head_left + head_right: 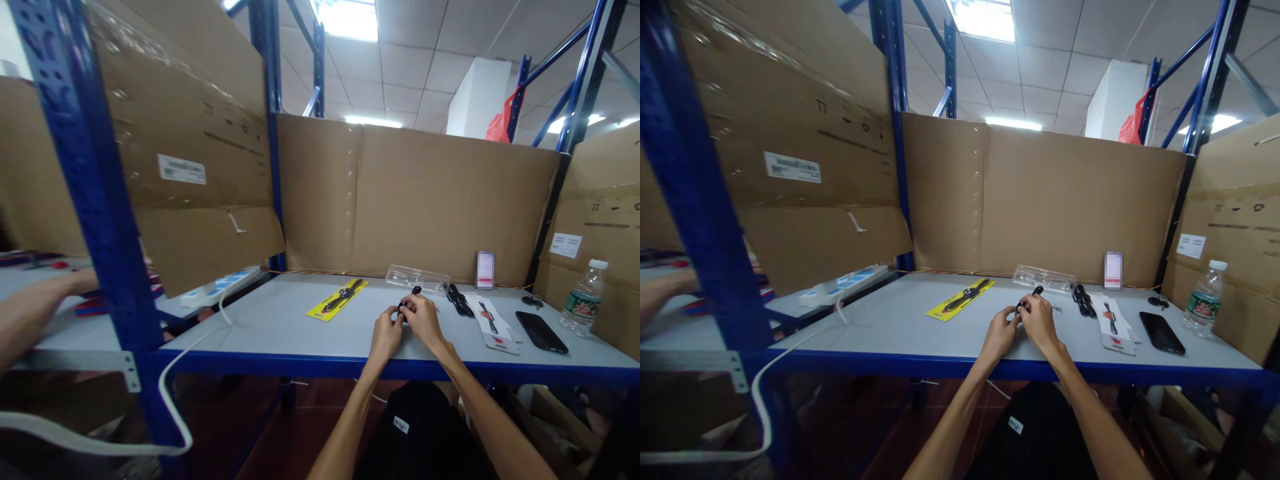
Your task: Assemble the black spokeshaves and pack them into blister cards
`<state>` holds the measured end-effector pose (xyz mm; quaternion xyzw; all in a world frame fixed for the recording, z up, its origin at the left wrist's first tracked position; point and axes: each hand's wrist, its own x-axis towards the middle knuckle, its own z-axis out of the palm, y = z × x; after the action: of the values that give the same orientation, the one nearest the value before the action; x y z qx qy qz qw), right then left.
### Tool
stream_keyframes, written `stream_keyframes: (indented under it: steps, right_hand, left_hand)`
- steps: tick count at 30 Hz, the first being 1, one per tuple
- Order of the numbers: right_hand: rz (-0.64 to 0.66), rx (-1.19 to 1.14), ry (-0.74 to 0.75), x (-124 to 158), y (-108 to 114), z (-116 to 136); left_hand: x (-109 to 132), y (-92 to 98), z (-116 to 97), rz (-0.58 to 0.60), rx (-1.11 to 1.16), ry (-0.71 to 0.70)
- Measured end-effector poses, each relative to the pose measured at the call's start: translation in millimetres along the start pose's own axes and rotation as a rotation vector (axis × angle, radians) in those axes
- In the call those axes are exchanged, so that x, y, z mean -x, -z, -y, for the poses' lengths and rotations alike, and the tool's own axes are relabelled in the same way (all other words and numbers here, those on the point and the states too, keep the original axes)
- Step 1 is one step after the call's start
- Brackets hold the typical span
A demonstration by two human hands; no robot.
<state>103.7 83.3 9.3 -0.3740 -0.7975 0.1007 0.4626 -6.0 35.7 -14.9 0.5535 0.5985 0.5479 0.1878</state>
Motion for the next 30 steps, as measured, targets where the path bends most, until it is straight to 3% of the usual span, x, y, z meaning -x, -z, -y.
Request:
stream_keyframes:
  steps: [11, 25, 30]
  right_hand:
    - [0.025, -0.041, 0.072, 0.1, 5.3, 6.5]
    - [0.052, 0.075, -0.085, 1.2, 10.3, 13.2]
    - [0.042, 0.000, -0.094, 3.5, 14.1, 20.5]
  left_hand:
    - [-0.2, 0.0, 1.8, 0.005, 0.028, -0.032]
    - [-0.7, -0.1, 2.6, -0.004, 0.015, -0.031]
    - [-1.5, -0.5, 6.1, -0.026, 0.026, -0.043]
